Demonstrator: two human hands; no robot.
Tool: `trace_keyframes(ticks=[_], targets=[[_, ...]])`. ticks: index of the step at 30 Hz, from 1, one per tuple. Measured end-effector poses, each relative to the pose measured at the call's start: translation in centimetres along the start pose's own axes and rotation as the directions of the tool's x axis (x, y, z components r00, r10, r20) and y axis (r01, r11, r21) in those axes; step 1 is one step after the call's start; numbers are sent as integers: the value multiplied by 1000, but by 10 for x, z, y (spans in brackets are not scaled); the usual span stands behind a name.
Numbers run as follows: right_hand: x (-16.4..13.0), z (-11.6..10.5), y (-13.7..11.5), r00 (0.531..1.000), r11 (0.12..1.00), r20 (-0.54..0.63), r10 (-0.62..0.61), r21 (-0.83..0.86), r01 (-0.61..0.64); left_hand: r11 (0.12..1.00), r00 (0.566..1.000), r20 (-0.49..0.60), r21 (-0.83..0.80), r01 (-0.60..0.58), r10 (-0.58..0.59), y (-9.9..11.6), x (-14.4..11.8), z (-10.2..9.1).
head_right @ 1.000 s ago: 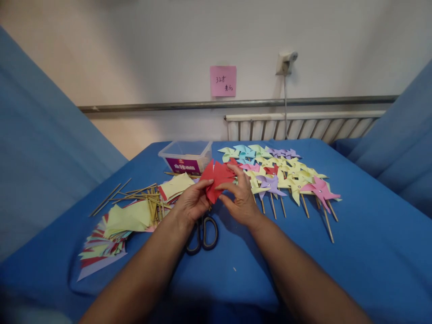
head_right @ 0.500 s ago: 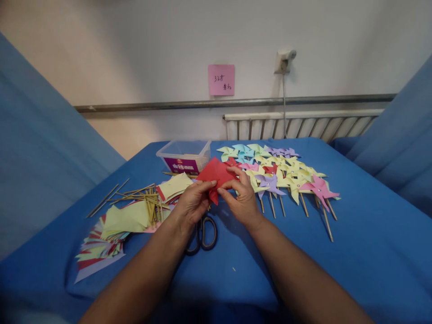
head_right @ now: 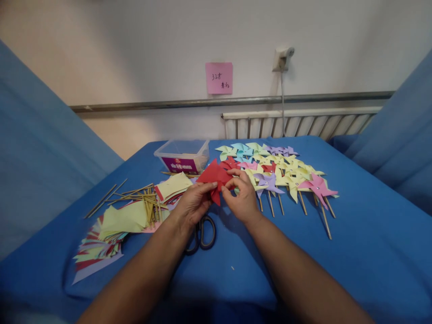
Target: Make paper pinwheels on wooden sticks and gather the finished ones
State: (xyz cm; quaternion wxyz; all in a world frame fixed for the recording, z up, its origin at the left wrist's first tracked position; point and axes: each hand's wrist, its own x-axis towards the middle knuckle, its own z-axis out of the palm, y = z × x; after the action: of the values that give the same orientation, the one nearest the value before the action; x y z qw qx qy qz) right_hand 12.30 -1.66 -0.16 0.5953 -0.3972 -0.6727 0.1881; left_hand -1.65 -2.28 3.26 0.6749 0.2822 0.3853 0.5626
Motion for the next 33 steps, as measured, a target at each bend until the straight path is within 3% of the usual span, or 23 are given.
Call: trace_keyframes(ticks=[12, 27, 30, 33], targets=[[1, 1, 4, 997, 997, 10, 76, 23, -76, 998, 999, -9, 43, 41, -40, -1, 2, -2], [1, 2, 0, 994, 993, 34, 102, 56, -104, 996, 1000, -17, 92, 10, -8, -3, 3, -4], [2, 2, 4, 986, 970, 20, 166, 174, -167, 986, 999, -35, 165, -14, 20, -2, 4, -6], [7, 0, 9, 932, 844, 23, 361, 416, -337, 961, 999, -37, 275, -12, 23, 1, 4, -8]])
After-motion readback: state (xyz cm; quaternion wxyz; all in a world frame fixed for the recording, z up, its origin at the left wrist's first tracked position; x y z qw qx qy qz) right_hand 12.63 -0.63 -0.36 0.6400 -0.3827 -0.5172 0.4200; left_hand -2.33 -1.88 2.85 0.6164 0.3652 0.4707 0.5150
